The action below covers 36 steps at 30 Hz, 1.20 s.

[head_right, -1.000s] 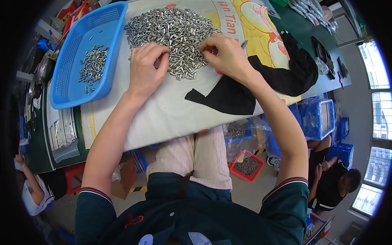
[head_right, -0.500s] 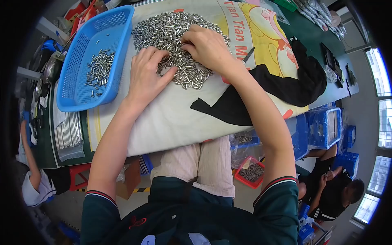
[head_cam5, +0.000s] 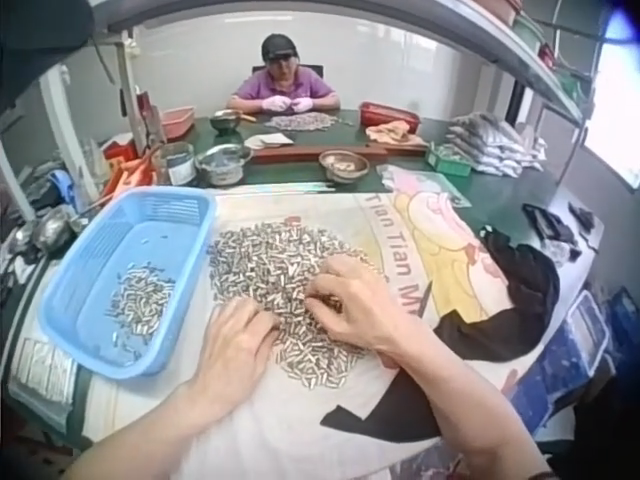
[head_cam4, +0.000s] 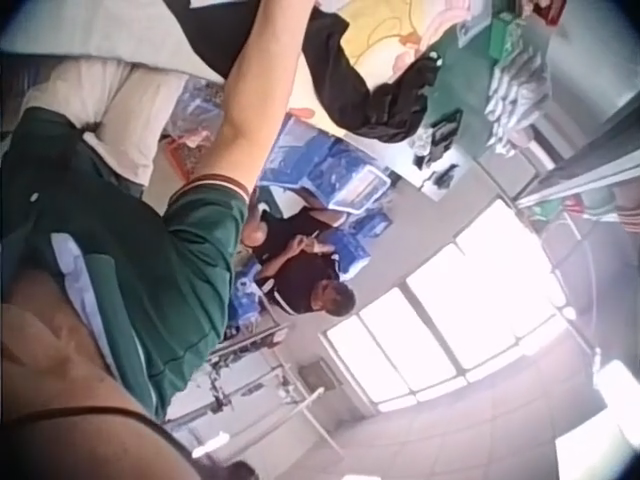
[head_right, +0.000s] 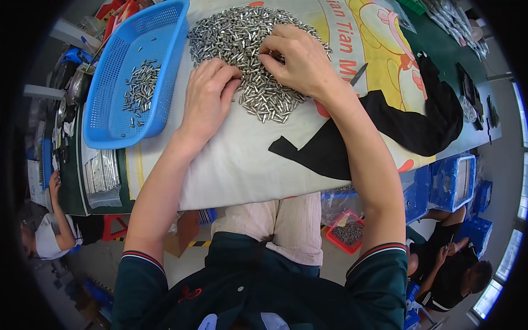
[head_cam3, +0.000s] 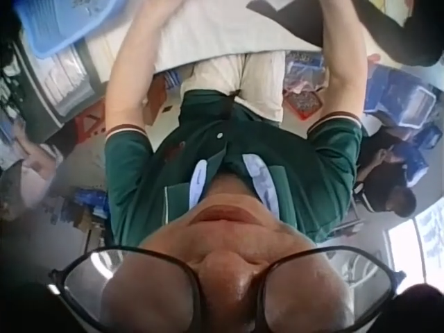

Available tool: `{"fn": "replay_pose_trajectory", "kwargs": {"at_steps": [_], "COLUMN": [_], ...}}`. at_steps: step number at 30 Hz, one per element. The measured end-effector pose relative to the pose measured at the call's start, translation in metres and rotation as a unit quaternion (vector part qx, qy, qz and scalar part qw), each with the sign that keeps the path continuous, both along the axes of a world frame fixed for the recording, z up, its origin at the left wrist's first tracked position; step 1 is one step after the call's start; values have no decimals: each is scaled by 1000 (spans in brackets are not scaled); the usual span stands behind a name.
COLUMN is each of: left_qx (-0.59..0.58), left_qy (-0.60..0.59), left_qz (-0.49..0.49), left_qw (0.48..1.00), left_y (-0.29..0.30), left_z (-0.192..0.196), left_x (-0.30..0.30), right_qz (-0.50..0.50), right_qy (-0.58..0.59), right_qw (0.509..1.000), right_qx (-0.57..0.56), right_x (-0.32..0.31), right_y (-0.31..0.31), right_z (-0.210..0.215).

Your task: Sorting small metal components from a pile on the workbench and placing them into a blue plastic tray.

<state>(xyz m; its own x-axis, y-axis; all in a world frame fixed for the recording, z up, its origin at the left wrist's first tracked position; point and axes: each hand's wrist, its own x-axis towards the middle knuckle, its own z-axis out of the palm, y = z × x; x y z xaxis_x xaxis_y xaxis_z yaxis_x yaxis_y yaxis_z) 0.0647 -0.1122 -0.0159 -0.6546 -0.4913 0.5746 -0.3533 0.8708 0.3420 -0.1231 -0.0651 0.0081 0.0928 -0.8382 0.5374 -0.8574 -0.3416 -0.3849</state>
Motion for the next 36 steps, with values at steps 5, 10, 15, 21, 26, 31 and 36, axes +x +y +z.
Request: {"fn": "replay_pose_trajectory", "kwargs": {"at_steps": [5,10,15,21,26,31,36], "left_qx": [-5,7,47,30,23,35,34], "left_qy": [24,65,98,120,126,141,147], "left_qz": [-11,-28,-33,-37,-52,-50,-50], "left_qw": [1000,997,994,992,990,988,987], "left_y": [7,9,12,12,15,15,15], "left_z": [7,10,9,7,7,7,9], "left_x": [-5,-5,-11,-8,-8,-6,-7], "right_qz": [-7,-38,-52,-58,-98,-168,-166], "right_qy": [-71,-162,-271,17,236,138,97], "right_qw": [996,986,961,981,956,972,968], "right_qx": [-45,-32,-2,187,146,93,159], "right_x": [-4,-8,-22,9,50,33,26], "right_y": [1,-1,30,139,181,175,191], "right_z": [-1,10,46,49,13,11,42]}}
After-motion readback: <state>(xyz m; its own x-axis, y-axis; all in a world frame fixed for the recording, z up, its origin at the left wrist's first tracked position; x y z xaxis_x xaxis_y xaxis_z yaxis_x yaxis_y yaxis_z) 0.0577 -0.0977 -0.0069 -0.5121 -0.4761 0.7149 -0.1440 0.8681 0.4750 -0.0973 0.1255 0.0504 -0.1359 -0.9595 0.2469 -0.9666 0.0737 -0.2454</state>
